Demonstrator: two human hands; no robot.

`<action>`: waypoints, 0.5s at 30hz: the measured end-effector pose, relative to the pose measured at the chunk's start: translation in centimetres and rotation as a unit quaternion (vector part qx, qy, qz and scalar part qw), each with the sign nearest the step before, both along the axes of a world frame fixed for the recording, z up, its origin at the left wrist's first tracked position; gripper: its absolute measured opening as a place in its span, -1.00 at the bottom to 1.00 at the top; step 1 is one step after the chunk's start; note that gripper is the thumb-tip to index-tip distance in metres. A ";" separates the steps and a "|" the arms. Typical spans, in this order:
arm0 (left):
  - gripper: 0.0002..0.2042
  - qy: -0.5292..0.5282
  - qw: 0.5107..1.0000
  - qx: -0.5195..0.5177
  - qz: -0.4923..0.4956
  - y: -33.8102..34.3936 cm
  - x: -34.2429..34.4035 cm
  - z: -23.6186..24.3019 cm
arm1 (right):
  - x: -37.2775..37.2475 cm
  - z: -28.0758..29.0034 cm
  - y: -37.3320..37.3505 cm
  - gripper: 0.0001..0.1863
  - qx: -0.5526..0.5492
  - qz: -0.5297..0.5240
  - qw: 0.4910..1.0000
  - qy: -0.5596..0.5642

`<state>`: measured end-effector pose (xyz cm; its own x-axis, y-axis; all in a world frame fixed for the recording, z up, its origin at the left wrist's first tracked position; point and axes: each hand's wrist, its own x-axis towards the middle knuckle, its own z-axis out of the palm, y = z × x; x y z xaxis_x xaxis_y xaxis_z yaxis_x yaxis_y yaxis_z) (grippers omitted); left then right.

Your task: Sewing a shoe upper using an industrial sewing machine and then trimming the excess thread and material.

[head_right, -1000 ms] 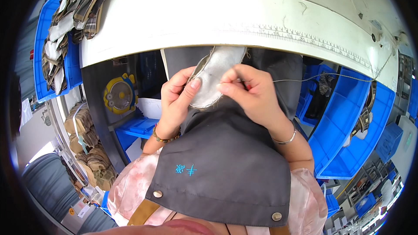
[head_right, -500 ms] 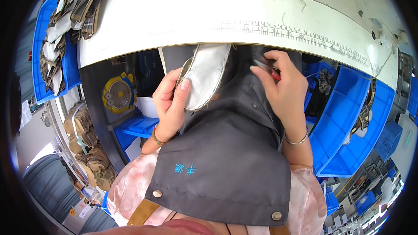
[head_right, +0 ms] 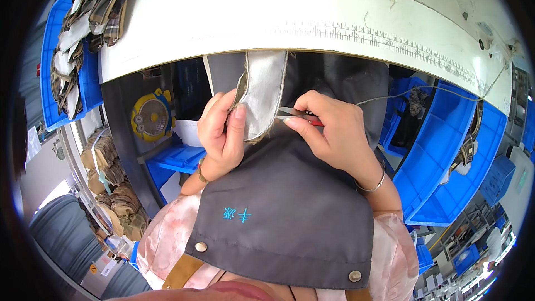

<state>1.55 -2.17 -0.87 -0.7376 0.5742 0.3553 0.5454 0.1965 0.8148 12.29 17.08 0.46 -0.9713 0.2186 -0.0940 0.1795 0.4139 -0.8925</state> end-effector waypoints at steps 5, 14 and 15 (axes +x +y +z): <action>-0.78 0.003 1.000 -0.001 0.002 0.0 0.0 -0.2 | 0.1 -0.4 -0.5 -0.82 0.033 -0.005 0.999 -0.010; -0.80 -0.044 0.999 -0.010 0.000 0.2 -0.3 0.2 | -0.1 -1.6 0.3 -0.81 -0.228 0.005 0.972 -0.065; -0.80 -0.062 0.998 -0.002 -0.004 0.4 -0.3 0.2 | 0.0 -2.2 0.0 -0.81 -0.227 0.004 0.972 -0.065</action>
<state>1.26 -1.81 -0.69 -0.7710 0.5820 0.2584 0.4414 0.1959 0.8757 12.25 17.08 -1.76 -0.9460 0.1191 -0.3016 0.3020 -0.0156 -0.9532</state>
